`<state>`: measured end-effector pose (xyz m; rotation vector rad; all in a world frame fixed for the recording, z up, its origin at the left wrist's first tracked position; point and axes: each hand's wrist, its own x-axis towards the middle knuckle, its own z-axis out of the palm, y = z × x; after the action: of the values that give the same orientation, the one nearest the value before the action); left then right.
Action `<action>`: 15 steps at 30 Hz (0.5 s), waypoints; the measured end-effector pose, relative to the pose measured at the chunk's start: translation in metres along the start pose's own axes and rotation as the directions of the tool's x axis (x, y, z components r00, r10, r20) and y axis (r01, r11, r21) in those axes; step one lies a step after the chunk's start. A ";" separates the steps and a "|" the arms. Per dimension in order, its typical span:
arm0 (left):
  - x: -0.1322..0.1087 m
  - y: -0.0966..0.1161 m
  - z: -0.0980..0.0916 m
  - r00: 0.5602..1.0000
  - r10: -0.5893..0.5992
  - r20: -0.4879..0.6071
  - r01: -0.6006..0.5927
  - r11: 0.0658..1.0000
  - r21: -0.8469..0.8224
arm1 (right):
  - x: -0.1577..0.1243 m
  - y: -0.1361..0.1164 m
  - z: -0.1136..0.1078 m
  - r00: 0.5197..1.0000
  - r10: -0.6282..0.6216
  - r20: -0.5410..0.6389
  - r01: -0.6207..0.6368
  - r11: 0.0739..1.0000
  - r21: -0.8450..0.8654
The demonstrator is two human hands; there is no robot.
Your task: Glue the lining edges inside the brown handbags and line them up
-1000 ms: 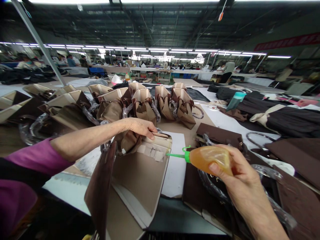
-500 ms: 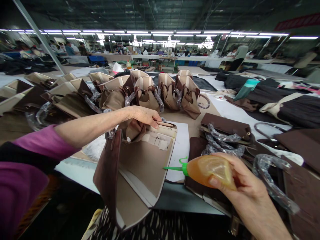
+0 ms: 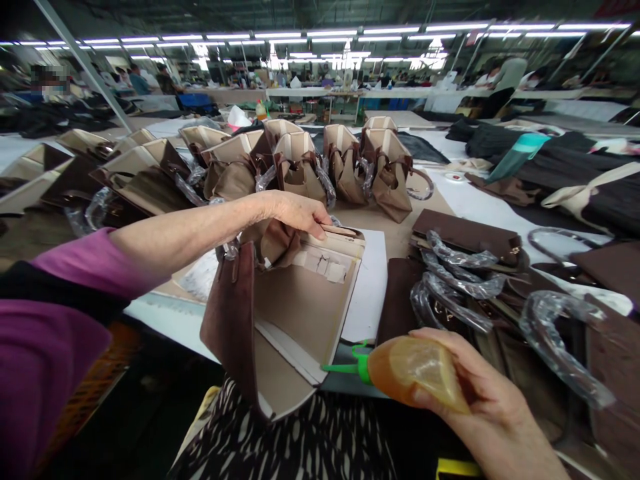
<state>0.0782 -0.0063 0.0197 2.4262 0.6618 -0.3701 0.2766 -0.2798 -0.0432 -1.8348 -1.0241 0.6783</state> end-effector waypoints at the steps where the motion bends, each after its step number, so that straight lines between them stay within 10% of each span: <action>1: -0.002 0.001 0.000 1.000 0.002 0.004 -0.002 1.000 0.000 | -0.001 0.001 0.000 1.000 0.009 0.011 -0.009 1.000 0.005; 7: -0.033 0.024 -0.022 0.998 -0.043 -0.036 0.046 0.996 0.081 | -0.002 -0.001 0.006 0.990 0.124 0.066 -0.139 0.931 0.338; 15: -0.080 0.051 -0.044 0.897 -0.104 -0.430 0.293 0.868 0.402 | 0.034 0.011 0.035 0.997 -0.003 0.082 -0.054 0.732 0.679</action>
<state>0.0432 -0.0453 0.1103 2.9307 1.1237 -0.1177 0.2703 -0.2376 -0.0702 -1.1722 -0.6585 0.9952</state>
